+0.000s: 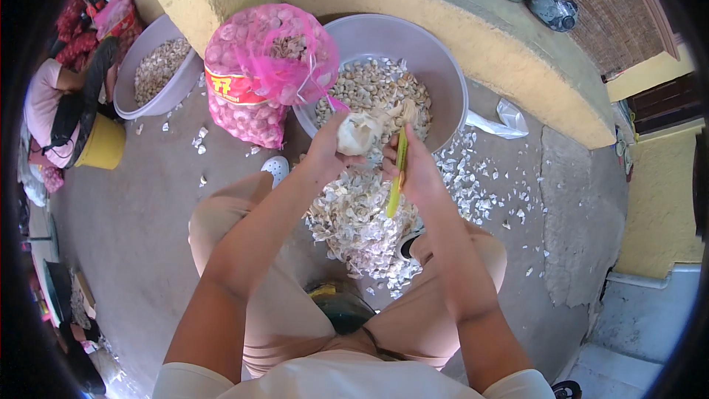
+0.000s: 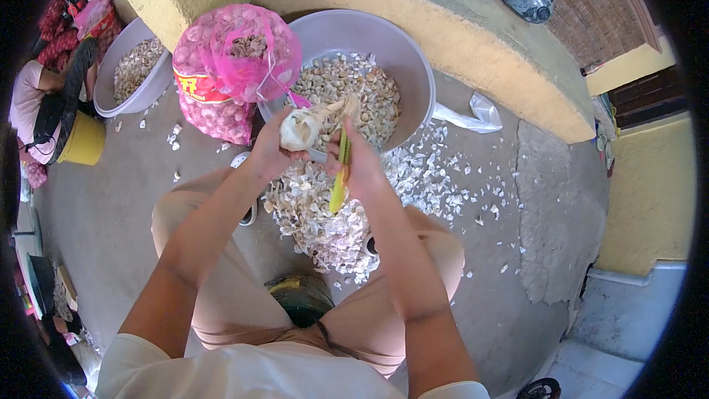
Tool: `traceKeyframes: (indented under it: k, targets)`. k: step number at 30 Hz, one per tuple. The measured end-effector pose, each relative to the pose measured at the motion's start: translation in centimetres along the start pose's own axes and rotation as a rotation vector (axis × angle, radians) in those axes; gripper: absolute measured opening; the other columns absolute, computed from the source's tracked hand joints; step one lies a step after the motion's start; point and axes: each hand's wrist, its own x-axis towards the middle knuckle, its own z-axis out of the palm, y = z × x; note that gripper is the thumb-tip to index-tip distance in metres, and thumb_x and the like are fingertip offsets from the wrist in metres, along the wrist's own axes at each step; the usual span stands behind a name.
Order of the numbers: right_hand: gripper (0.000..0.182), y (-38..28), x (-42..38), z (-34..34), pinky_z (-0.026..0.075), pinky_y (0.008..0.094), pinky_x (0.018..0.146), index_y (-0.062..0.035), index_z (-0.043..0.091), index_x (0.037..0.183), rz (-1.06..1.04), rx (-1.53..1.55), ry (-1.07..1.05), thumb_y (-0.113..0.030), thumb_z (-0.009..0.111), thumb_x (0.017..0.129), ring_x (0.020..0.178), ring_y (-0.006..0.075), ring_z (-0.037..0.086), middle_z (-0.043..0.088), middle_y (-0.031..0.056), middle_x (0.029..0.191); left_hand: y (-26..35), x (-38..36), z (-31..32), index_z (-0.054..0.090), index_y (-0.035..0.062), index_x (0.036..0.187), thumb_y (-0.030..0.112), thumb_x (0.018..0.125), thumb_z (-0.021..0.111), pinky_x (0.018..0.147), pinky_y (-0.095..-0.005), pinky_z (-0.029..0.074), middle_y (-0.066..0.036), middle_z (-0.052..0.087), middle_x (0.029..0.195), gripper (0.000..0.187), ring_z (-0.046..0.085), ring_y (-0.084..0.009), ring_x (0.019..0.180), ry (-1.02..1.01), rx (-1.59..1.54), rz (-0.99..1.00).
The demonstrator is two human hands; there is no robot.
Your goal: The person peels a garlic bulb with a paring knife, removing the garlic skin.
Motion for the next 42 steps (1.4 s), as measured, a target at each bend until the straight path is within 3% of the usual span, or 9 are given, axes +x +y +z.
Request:
traceKeyframes:
  k: [2, 5, 8, 11, 17, 32, 38, 42]
  targets:
    - [0.023, -0.6, -0.7, 0.6, 0.039, 0.0266, 0.044, -0.0093, 0.045, 0.08, -0.053, -0.093, 0.064, -0.031, 0.047, 0.087, 0.048, 0.0142, 0.044, 0.047, 0.0039, 0.067, 0.2, 0.1, -0.3, 0.053, 0.0112, 0.101, 0.044, 0.085, 0.041, 0.049, -0.0304, 0.049, -0.004, 0.061, 0.089, 0.039, 0.059, -0.0152, 0.077, 0.09, 0.015, -0.017]
    - [0.013, -0.3, -0.9, 0.7, 0.039, 0.0268, 0.044, -0.0043, 0.045, 0.084, -0.039, -0.574, 0.176, -0.017, 0.047, 0.084, 0.051, 0.0135, 0.047, 0.046, 0.004, 0.06, 0.2, 0.0, -0.4, 0.055, 0.0106, 0.102, 0.045, 0.086, 0.037, 0.05, -0.0314, 0.049, -0.004, 0.061, 0.087, 0.041, 0.059, -0.0184, 0.076, 0.105, 0.014, -0.007]
    - [0.016, 0.3, -0.4, -0.8, 0.043, 0.0277, 0.047, -0.0059, 0.047, 0.083, 0.036, -0.771, 0.036, -0.022, 0.05, 0.085, 0.053, 0.0131, 0.05, 0.048, 0.0022, 0.064, -0.1, 0.0, -0.5, 0.05, 0.0121, 0.104, 0.046, 0.085, 0.04, 0.055, -0.0309, 0.05, -0.004, 0.059, 0.091, 0.04, 0.058, -0.0154, 0.079, 0.136, 0.045, -0.017]
    - [0.018, 0.2, -1.0, 0.5, 0.042, 0.0274, 0.044, -0.0051, 0.048, 0.082, 0.061, -0.765, -0.044, -0.022, 0.05, 0.086, 0.051, 0.0119, 0.048, 0.049, 0.0024, 0.061, -0.5, 0.1, -0.4, 0.048, 0.0118, 0.106, 0.046, 0.085, 0.039, 0.06, -0.0319, 0.05, -0.005, 0.058, 0.093, 0.041, 0.058, -0.0162, 0.08, 0.163, 0.078, 0.039]
    - [0.026, 0.6, -0.4, 0.7, 0.039, 0.0264, 0.041, -0.0066, 0.048, 0.08, 0.121, -0.636, 0.106, -0.032, 0.052, 0.085, 0.046, 0.0113, 0.045, 0.048, 0.0029, 0.057, -1.0, -0.5, 0.8, 0.045, 0.0091, 0.101, 0.039, 0.088, 0.037, 0.066, -0.0326, 0.052, -0.006, 0.057, 0.09, 0.034, 0.059, -0.0162, 0.079, 0.037, 0.136, 0.14]
    - [0.039, 2.0, 0.0, 1.0, 0.036, 0.0238, 0.033, -0.0051, 0.045, 0.073, -0.033, -0.595, 0.143, -0.041, 0.055, 0.082, 0.036, 0.0093, 0.04, 0.043, 0.0006, 0.051, -1.5, -0.3, 0.6, 0.043, 0.0069, 0.104, 0.034, 0.09, 0.038, 0.066, -0.0314, 0.052, -0.007, 0.056, 0.09, 0.031, 0.059, -0.0159, 0.079, -0.004, 0.077, 0.211]
    - [0.041, 1.9, -0.3, 1.5, 0.035, 0.024, 0.033, -0.0052, 0.045, 0.07, -0.023, -0.559, 0.145, -0.044, 0.055, 0.081, 0.035, 0.009, 0.04, 0.042, -0.0001, 0.05, -1.4, -0.9, 1.1, 0.043, 0.0068, 0.109, 0.032, 0.091, 0.035, 0.07, -0.0284, 0.049, -0.006, 0.055, 0.092, 0.032, 0.057, -0.0151, 0.081, 0.037, 0.2, 0.26]
    - [0.042, 1.8, -0.4, 1.6, 0.034, 0.0242, 0.033, -0.0069, 0.045, 0.07, 0.038, -0.522, 0.153, -0.047, 0.054, 0.081, 0.035, 0.0088, 0.038, 0.041, -0.0008, 0.048, -2.2, -0.2, 0.5, 0.044, 0.0059, 0.108, 0.031, 0.09, 0.039, 0.062, -0.0274, 0.049, -0.006, 0.054, 0.089, 0.031, 0.056, -0.014, 0.076, 0.019, 0.284, 0.37]
